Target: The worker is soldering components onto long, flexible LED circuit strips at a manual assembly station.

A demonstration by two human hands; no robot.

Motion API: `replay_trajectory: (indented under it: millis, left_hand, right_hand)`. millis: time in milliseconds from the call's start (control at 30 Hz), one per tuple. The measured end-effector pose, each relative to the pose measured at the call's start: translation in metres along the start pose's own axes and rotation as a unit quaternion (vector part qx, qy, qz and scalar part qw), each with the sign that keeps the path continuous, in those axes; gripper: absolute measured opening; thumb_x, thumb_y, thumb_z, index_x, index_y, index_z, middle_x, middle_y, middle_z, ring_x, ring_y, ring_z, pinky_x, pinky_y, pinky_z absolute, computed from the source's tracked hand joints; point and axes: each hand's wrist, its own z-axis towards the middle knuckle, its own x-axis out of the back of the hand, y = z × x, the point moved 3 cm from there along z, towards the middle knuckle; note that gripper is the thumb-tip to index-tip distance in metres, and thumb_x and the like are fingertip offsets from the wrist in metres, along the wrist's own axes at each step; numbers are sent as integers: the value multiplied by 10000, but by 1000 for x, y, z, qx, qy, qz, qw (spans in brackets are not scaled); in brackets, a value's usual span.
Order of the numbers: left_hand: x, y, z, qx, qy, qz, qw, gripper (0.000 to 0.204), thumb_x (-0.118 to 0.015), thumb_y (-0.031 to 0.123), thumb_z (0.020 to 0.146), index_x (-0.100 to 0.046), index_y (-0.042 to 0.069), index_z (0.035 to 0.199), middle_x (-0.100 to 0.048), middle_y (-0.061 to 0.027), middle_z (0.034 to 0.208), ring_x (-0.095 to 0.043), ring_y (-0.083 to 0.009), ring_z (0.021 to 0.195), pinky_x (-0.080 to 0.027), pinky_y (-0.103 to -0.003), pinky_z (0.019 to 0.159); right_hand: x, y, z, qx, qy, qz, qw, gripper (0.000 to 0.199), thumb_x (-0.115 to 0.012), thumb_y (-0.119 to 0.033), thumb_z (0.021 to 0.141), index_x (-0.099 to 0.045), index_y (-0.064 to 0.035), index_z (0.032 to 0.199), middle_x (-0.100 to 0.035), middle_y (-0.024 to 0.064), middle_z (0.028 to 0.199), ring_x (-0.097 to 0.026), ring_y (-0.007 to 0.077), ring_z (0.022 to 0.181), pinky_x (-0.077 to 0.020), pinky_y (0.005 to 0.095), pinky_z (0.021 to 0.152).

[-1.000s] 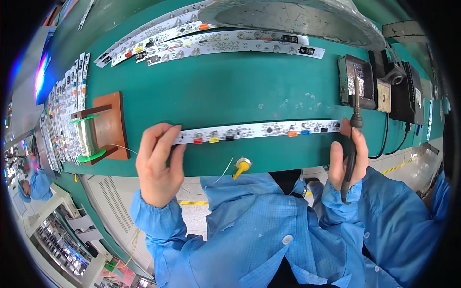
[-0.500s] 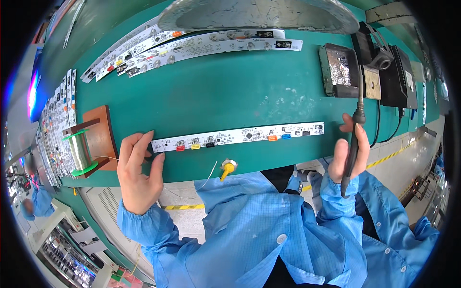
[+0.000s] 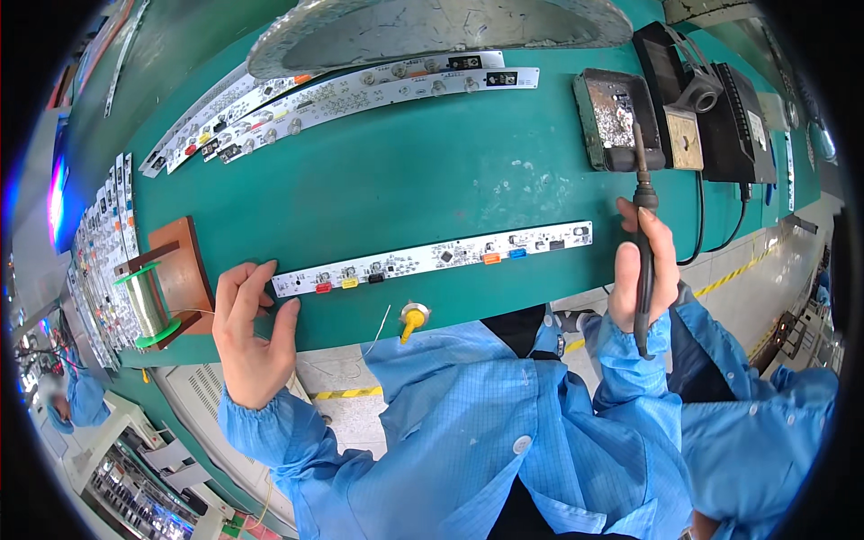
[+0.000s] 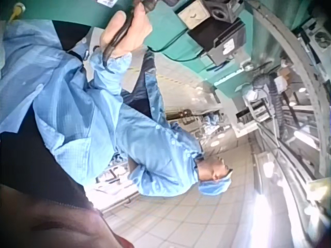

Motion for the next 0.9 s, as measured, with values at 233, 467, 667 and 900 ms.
replay_trajectory:
  millis: [233,467,667,900]
  left_hand:
    - [0,-3,0,-3,-5,5,1000,375,-662,-65,704,-603,-4,1069,-552,-102,983,-534,-173,719,-470,-285,647]
    - [0,-8,-3,32,2,-33,999,256,-655,-94,724,-573,-11,952,-574,-71,830,-539,-145,681,-461,-258,642]
    - [-2,-23,-15,29,41,-178,983,232,-645,-100,754,-570,-22,959,-598,-65,882,-570,-109,762,-472,-226,680]
    - [7,-25,-13,8,54,-335,941,246,-642,-31,797,-629,-56,1042,-577,-142,1053,-596,-162,826,-512,-262,725]
  right_hand:
    - [-15,-14,5,-12,0,96,995,528,-632,86,767,-465,3,1261,-599,240,1142,-607,205,886,-487,326,823]
    - [-13,-19,4,2,0,114,993,576,-654,149,709,-476,-14,1232,-617,225,1077,-604,200,847,-486,315,769]
    - [-11,-22,4,70,50,120,989,611,-642,173,715,-442,-49,1249,-609,190,983,-597,262,886,-464,386,823]
    - [-6,-26,8,97,79,89,988,613,-636,165,726,-439,-76,1255,-591,174,970,-569,248,885,-437,376,823]
